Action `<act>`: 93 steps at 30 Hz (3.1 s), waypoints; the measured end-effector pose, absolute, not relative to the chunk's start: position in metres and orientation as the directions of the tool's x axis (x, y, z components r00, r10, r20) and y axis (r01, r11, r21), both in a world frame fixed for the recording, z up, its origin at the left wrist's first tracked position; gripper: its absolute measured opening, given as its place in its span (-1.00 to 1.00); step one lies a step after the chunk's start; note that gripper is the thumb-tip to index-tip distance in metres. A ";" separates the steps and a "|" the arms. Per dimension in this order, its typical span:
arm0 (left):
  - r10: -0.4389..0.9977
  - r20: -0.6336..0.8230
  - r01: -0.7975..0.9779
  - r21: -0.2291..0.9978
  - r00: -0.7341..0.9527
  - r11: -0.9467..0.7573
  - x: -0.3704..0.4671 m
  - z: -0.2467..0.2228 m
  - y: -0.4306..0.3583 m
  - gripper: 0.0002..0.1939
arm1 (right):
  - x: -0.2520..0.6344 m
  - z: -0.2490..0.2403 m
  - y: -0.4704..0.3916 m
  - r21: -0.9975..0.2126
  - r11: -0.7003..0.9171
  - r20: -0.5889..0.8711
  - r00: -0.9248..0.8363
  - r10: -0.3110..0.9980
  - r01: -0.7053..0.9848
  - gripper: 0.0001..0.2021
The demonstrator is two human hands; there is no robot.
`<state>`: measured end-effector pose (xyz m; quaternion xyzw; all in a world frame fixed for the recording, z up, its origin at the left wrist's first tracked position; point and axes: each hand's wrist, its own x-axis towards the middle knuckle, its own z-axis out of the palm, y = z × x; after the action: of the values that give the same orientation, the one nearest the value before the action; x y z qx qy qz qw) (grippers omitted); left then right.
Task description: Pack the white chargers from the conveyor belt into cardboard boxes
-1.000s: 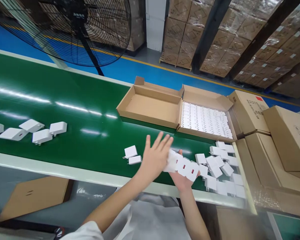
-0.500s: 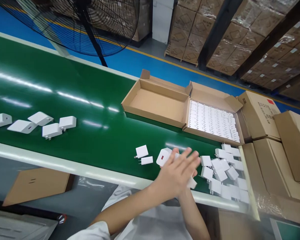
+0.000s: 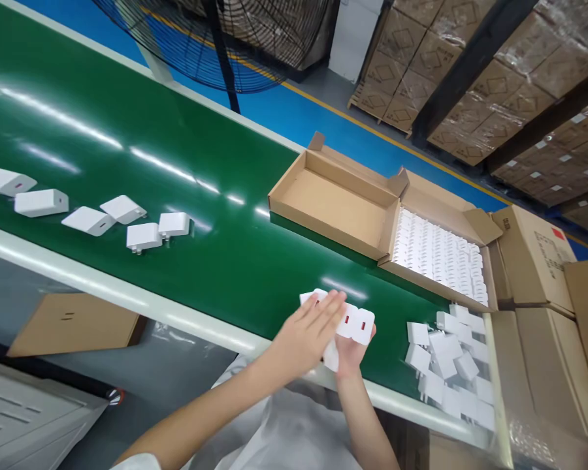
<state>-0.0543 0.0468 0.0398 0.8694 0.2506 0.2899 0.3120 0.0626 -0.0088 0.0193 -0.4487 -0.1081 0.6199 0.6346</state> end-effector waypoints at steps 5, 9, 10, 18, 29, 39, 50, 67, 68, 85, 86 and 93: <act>0.737 0.380 0.489 0.567 0.559 -0.663 -0.107 0.009 0.072 -0.57 | 0.074 0.039 0.007 -0.657 -0.232 -0.361 0.029 0.932 -0.717 -0.32; 0.923 0.264 0.433 0.823 0.279 -0.367 -0.138 -0.013 0.050 -0.67 | 0.101 0.060 0.072 -0.828 -0.086 -0.137 0.051 0.989 -0.554 -0.18; 0.954 0.237 0.426 0.855 0.185 -0.295 -0.145 -0.015 0.046 -0.68 | 0.107 0.063 0.101 -0.887 -0.054 -0.091 0.058 0.994 -0.459 -0.18; 0.996 0.069 0.694 0.715 0.047 -0.083 -0.122 0.022 0.190 -0.54 | 0.086 0.046 0.329 -0.843 -0.009 -0.006 0.007 1.000 0.539 -0.11; 0.952 -0.258 0.834 0.551 0.164 0.006 -0.088 0.032 0.309 -0.28 | 0.067 0.007 0.355 -0.950 -0.304 -0.297 0.096 0.950 0.068 -0.77; 0.927 -0.324 0.894 0.447 0.189 -0.026 -0.086 0.064 0.311 -0.32 | 0.025 0.036 0.346 -0.942 -0.280 -0.320 0.247 0.915 -0.184 -0.87; 0.582 -0.206 0.572 0.599 0.786 -0.560 -0.028 0.001 0.041 -0.28 | 0.169 0.070 -0.055 -0.540 0.016 -0.292 -0.205 0.934 0.842 -0.52; 0.369 -0.180 0.378 0.716 0.912 -0.587 0.041 0.006 0.037 -0.52 | 0.197 0.012 -0.149 -0.758 -0.287 -0.053 0.383 0.922 0.586 -0.58; 0.355 -0.169 0.349 0.767 0.920 -0.538 0.032 0.005 0.033 -0.52 | 0.203 0.010 -0.148 -0.821 -0.271 -0.053 0.406 0.913 0.502 -0.59; 0.470 -0.187 0.451 0.704 0.863 -0.548 -0.025 0.006 0.029 -0.38 | 0.247 0.014 -0.106 -0.613 -0.228 -0.006 0.285 0.959 0.757 -0.39; 0.456 -0.192 0.456 0.671 0.869 -0.585 -0.024 0.012 0.031 -0.37 | 0.257 0.016 -0.104 -0.545 -0.229 -0.027 0.256 0.966 0.807 -0.36; 0.332 -0.139 0.351 0.552 0.933 -0.756 -0.012 0.019 0.031 -0.39 | 0.284 0.021 -0.076 -0.263 -0.283 -0.138 0.254 0.957 0.922 -0.40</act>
<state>-0.0116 0.0308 0.0189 0.9369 0.1824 -0.0160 0.2978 0.2839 -0.0759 0.0209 -0.7892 -0.5954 0.1361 0.0641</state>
